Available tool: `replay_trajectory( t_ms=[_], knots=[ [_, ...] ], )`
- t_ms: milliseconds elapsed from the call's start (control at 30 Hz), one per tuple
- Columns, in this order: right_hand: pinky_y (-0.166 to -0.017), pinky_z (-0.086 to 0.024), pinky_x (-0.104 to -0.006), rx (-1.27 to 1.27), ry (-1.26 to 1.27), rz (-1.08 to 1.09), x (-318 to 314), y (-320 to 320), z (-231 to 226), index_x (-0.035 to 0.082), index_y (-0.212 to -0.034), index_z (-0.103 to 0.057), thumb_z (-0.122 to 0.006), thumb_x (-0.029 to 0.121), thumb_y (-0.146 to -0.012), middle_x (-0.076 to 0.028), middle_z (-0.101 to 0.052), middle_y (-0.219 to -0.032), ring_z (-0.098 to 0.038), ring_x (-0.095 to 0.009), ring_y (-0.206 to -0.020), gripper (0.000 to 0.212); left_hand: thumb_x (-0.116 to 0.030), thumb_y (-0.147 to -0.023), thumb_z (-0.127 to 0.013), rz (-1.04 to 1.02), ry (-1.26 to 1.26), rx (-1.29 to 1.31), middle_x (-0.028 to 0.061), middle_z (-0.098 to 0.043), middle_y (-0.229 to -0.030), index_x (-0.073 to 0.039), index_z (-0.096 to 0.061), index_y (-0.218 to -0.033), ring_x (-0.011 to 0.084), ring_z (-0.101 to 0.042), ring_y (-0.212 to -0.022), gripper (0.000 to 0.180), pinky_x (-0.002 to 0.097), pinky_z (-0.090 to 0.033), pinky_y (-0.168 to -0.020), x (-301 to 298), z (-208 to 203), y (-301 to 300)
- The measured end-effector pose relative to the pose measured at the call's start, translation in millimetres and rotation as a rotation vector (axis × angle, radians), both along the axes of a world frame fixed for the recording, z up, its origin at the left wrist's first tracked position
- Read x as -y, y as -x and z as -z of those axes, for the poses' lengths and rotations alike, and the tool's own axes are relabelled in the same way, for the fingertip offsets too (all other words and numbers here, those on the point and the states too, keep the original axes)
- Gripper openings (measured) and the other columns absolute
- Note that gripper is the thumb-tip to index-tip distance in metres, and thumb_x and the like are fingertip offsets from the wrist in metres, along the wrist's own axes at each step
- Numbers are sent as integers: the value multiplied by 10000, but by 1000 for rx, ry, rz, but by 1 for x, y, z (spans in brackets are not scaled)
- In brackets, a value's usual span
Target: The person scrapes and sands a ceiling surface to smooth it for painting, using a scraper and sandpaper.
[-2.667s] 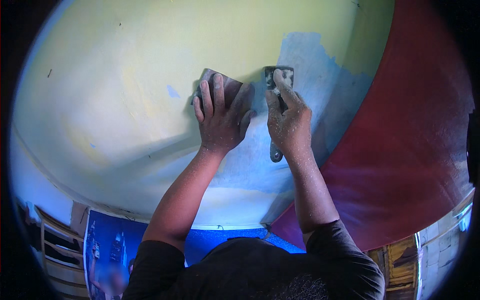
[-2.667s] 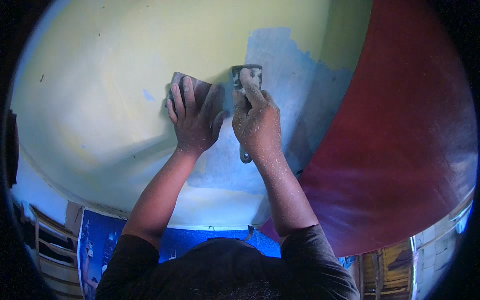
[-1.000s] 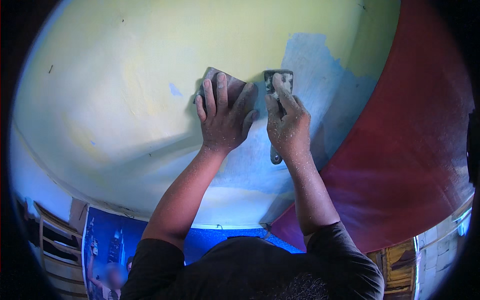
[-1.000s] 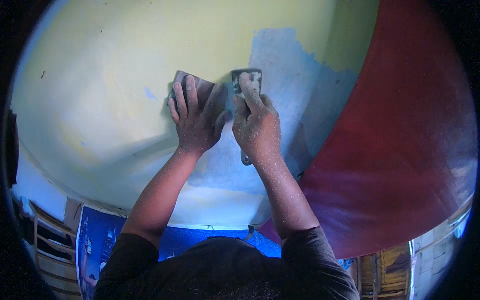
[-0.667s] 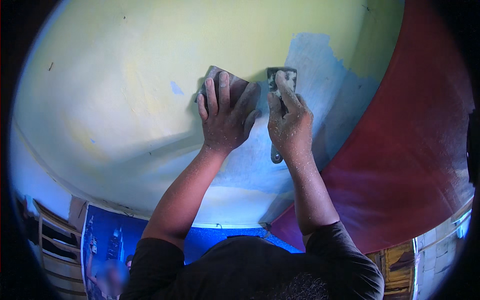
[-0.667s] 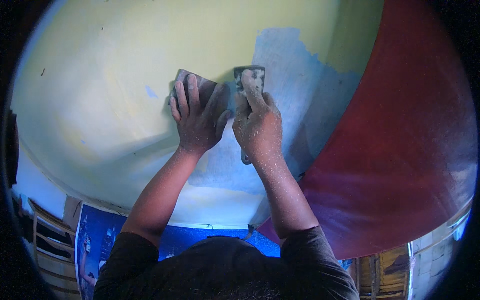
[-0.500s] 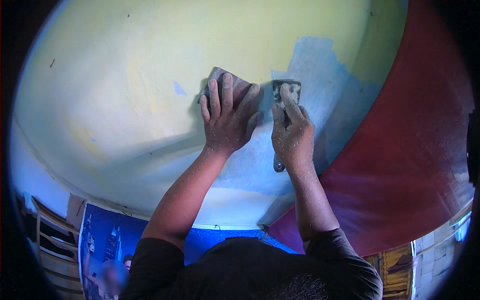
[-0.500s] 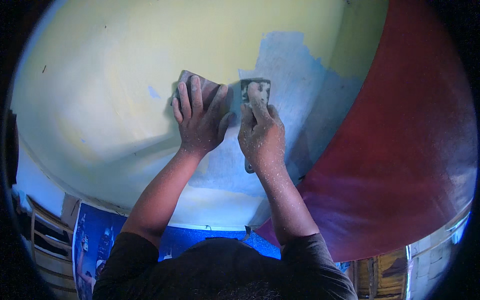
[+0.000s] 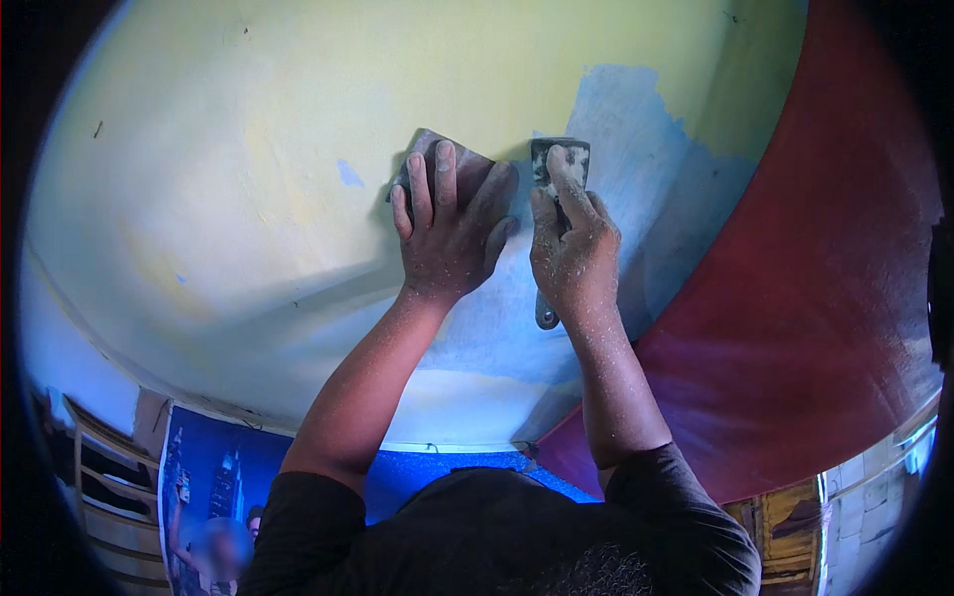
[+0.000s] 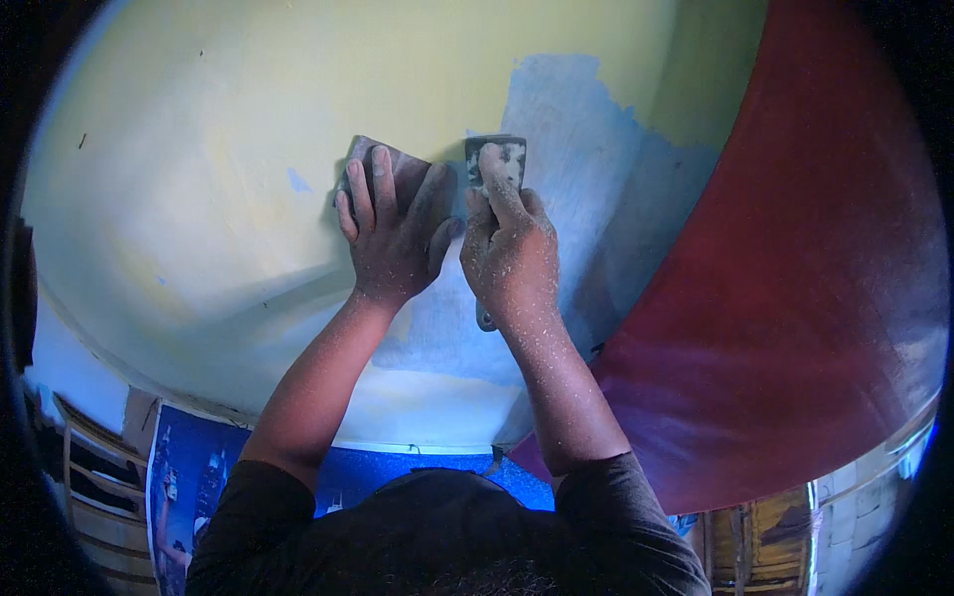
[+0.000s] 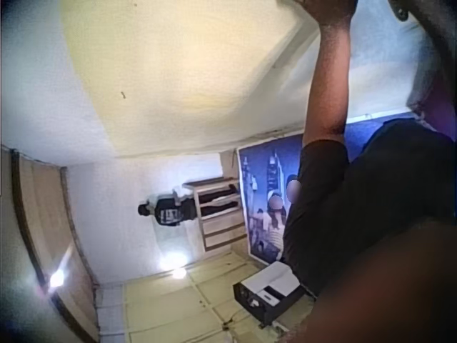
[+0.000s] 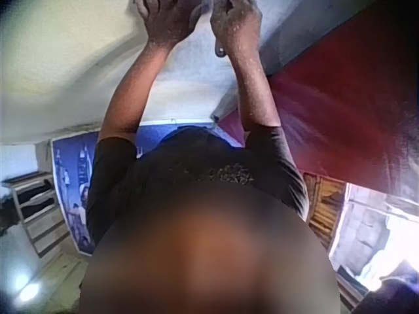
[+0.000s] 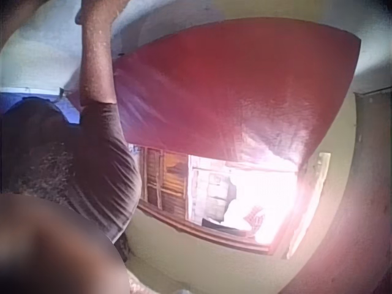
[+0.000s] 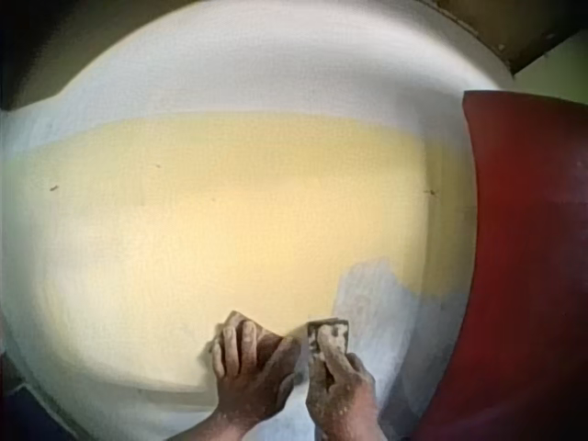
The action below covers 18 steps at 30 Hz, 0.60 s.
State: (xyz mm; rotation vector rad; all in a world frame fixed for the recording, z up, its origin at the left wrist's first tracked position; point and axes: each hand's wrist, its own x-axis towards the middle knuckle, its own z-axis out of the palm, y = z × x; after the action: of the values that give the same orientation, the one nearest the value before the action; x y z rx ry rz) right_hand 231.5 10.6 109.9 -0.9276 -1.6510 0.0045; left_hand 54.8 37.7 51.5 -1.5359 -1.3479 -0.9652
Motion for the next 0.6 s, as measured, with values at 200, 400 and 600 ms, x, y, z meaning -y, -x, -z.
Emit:
replay_trajectory(
  t_ms=[200,400,600],
  knots=[
    [-830,-611,-535,7,43,-6,4,-5,16,153,-1581,-632,-674,172,-1088,-302,-733,-1085,-751,-502,-957,495,-627,-1090,-547,11,7,7,244,-227,-1825,-360,-543,-1658,519,-180,-1680,628,704,-115,-1301,1,-1,-2],
    [-894,-614,-450,-1,57,5,10,-1,8,57,-1529,-670,-718,100,-1069,-266,-775,-1098,-786,-372,-1004,465,-642,-1103,-511,-9,-15,-1,248,-230,-1821,-365,-518,-1673,531,-185,-1673,634,712,-111,-1294,0,0,0],
    [-914,-616,-446,9,75,10,13,1,-3,56,-1520,-678,-721,109,-1069,-274,-778,-1150,-787,-385,-1019,456,-640,-1096,-521,-11,-24,2,251,-237,-1818,-357,-514,-1676,533,-188,-1671,645,704,-126,-1292,0,0,-2]
  ],
)
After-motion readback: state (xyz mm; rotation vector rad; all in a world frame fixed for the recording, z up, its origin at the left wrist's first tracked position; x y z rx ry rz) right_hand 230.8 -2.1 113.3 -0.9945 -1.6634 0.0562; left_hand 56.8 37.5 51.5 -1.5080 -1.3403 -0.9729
